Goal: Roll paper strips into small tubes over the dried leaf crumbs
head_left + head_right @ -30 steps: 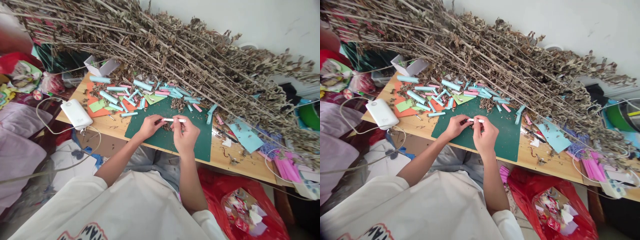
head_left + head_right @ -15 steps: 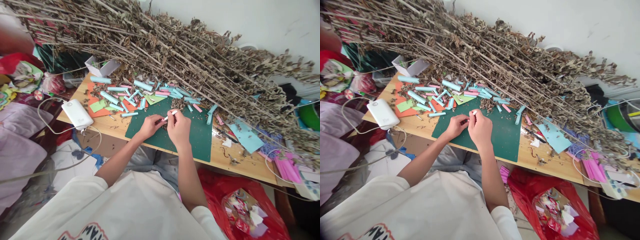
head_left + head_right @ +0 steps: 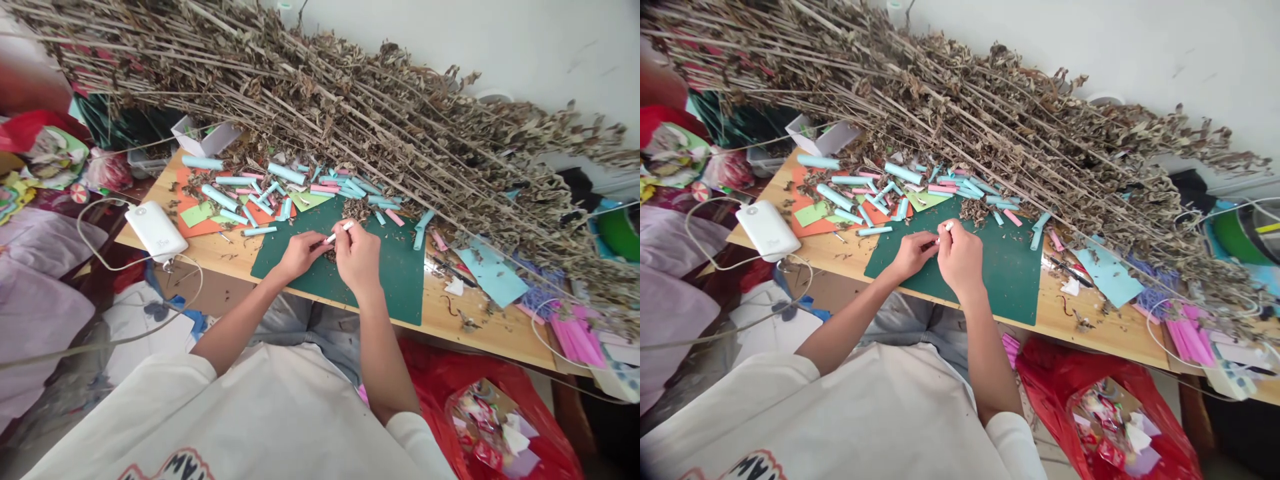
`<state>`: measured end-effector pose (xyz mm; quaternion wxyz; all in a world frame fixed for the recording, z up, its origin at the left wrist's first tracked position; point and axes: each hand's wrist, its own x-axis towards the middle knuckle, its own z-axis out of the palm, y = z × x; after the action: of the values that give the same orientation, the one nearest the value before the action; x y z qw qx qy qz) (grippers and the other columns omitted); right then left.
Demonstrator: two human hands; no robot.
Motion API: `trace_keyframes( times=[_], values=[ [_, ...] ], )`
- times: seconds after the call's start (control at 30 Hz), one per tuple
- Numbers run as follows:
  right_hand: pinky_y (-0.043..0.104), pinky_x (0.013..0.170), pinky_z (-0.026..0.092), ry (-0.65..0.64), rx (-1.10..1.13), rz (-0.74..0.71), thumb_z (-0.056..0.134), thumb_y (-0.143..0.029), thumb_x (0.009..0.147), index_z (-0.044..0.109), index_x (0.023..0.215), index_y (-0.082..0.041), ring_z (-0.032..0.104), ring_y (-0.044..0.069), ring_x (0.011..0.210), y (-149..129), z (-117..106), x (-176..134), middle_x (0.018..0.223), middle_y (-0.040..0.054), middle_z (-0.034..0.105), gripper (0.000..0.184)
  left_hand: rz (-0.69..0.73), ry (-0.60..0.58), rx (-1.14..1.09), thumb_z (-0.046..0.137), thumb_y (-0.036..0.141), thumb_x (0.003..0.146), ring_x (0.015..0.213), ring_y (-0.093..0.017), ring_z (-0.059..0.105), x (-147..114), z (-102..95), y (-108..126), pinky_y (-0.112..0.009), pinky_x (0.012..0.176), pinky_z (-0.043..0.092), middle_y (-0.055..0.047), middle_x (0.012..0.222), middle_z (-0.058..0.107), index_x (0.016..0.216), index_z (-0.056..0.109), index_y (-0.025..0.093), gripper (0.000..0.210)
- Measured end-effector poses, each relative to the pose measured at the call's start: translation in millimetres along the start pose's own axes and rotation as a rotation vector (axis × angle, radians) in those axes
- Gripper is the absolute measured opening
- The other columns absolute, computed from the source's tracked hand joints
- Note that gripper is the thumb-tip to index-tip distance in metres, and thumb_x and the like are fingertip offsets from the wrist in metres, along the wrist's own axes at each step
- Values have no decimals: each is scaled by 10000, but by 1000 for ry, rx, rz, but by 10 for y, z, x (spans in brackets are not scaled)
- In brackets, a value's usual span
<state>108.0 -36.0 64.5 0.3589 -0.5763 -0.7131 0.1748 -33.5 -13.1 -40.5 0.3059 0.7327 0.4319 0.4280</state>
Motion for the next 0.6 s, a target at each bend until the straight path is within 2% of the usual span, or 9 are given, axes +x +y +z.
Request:
trace_keyframes(
  times=[0.17,0.3,0.43,0.6],
  values=[
    [237,616,382,55,-47,-15,393,-368,1002,617,889,-206,593,150,591,9,55,-2,666,18,657,299,-16,3,10,571,418,939,679,-137,584,8,-10,29,-239,652,431,-46,768,678,878,708,154,304],
    [245,589,357,10,-87,-5,398,-362,998,619,862,-211,558,149,544,-19,8,-7,624,10,633,300,-11,13,29,585,418,931,678,-137,587,8,0,26,-242,652,434,-41,766,675,868,695,157,289],
    [246,557,335,25,-88,8,415,-363,990,617,835,-208,524,140,504,-28,-26,-24,582,-3,597,298,0,2,51,586,423,929,672,-135,576,5,4,19,-241,648,426,-35,749,658,845,677,158,293],
    [229,569,369,35,19,11,409,-393,994,619,856,-202,548,132,519,18,14,-33,583,-6,604,316,-12,19,42,598,414,923,634,-120,541,-1,-1,13,-231,621,405,-14,708,626,841,670,159,277]
  ],
)
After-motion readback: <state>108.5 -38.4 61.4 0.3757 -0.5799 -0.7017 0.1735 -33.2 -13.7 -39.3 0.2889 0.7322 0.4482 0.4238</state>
